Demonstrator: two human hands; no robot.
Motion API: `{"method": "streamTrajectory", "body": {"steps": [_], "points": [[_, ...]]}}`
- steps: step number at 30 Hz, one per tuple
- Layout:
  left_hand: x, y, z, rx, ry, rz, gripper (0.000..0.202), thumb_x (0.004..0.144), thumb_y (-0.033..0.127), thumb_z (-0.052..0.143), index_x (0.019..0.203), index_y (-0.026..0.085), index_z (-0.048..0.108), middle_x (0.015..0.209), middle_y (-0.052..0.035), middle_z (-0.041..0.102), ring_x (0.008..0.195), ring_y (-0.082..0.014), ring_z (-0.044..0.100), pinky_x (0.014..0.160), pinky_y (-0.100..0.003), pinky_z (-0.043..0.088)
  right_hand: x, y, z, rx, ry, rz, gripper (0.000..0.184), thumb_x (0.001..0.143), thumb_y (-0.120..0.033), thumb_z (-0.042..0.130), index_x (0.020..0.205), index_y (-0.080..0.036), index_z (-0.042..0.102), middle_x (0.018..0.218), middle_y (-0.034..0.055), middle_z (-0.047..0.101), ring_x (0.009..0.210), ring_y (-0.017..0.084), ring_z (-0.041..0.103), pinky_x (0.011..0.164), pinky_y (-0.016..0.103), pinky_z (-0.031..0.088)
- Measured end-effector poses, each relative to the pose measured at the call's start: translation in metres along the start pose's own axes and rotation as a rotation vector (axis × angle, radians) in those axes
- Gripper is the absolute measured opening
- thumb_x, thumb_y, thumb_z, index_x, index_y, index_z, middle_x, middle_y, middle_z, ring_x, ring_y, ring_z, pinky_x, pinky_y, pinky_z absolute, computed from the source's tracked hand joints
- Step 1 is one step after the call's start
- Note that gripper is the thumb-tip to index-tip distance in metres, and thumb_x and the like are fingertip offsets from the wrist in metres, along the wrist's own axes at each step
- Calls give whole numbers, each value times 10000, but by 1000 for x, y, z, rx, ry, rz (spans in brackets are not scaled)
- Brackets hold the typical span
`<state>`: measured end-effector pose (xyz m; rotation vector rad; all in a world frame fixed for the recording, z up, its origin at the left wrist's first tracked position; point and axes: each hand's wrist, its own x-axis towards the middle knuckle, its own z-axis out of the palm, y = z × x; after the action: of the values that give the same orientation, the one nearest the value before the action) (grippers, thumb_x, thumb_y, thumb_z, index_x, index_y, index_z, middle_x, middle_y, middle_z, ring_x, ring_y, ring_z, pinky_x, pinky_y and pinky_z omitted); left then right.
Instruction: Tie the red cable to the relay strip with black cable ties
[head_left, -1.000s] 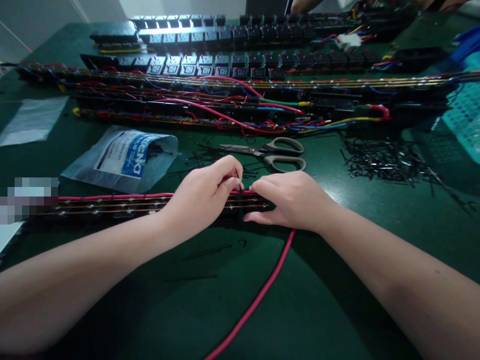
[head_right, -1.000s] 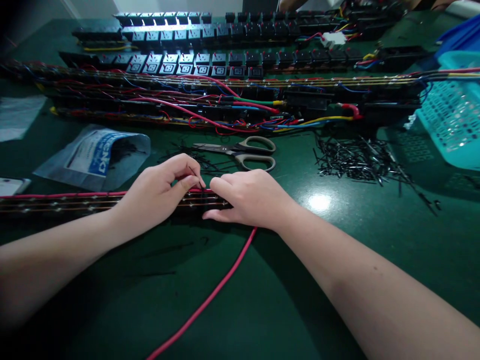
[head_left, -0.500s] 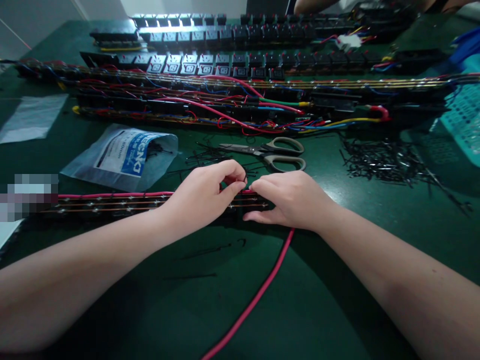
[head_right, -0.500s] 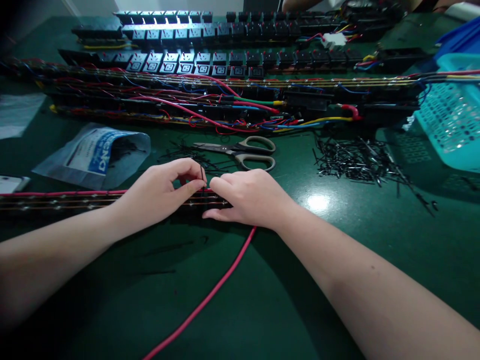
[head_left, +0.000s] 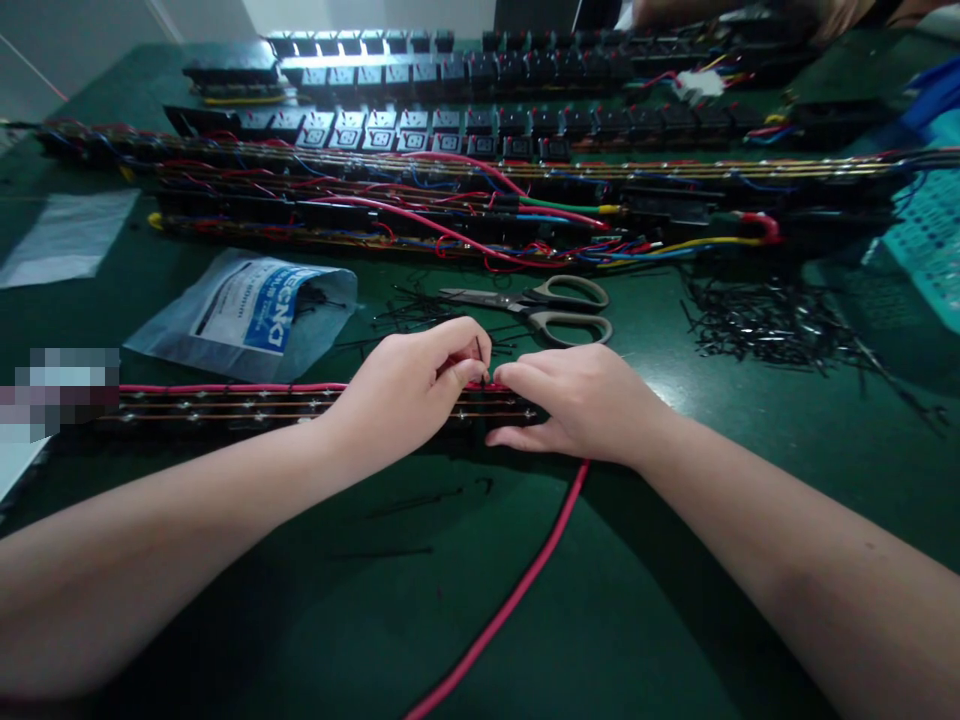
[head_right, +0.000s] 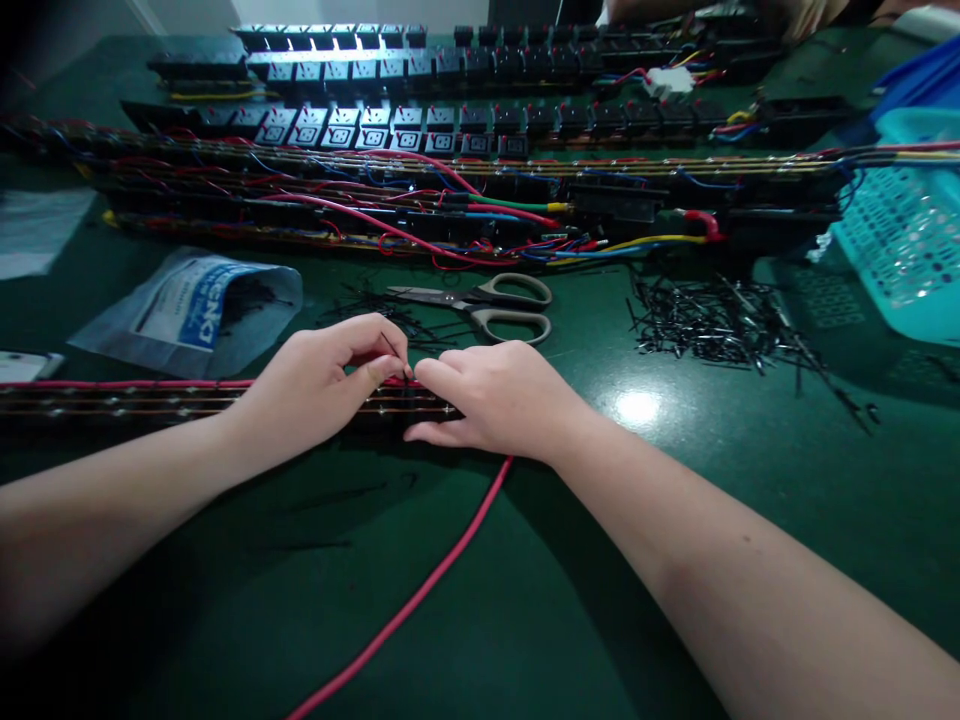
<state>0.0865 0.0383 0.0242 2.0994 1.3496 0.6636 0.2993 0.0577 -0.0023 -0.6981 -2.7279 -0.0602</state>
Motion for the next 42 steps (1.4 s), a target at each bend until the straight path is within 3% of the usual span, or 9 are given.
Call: {"method": "streamTrajectory", "body": {"steps": [7, 13, 24, 33, 42], "points": [[2, -1, 1, -43, 18, -17, 69, 886, 179, 559, 844, 202, 610, 792, 35, 644, 733, -119, 574, 664, -225, 428, -2, 3, -1, 31, -14, -39, 469, 972, -588, 445, 1134, -181, 614, 752, 26, 654, 641, 165, 589, 529, 278, 236], [3, -1, 1, -66, 29, -40, 67, 884, 192, 576, 836, 203, 622, 755, 38, 638, 694, -117, 559, 636, -226, 422, -1, 4, -1, 21, -19, -57, 481, 986, -593, 400, 1129, -203, 642, 735, 22, 629, 629, 154, 549, 534, 278, 224], [3, -2, 0, -99, 49, -56, 49, 860, 190, 583, 847, 203, 628, 779, 31, 654, 723, -126, 588, 675, -242, 457, -2, 5, -1, 216, -1, 21, 430, 915, -540, 594, 1151, -182, 626, 808, 25, 675, 671, 153, 614, 578, 256, 340], [4, -3, -1, -94, 57, -33, 58, 864, 200, 568, 848, 197, 623, 778, 32, 623, 712, -117, 551, 664, -251, 425, 0, 4, 0, 174, -85, 50, 428, 934, -553, 548, 1155, -188, 578, 883, 47, 688, 750, 191, 638, 585, 265, 338], [4, -4, -2, -100, 23, -39, 66, 859, 208, 550, 857, 199, 616, 787, 24, 627, 723, -130, 559, 678, -269, 432, 2, 2, -6, 270, -132, 114, 422, 918, -533, 588, 1182, -204, 573, 951, 57, 702, 807, 196, 657, 635, 260, 390]]}}
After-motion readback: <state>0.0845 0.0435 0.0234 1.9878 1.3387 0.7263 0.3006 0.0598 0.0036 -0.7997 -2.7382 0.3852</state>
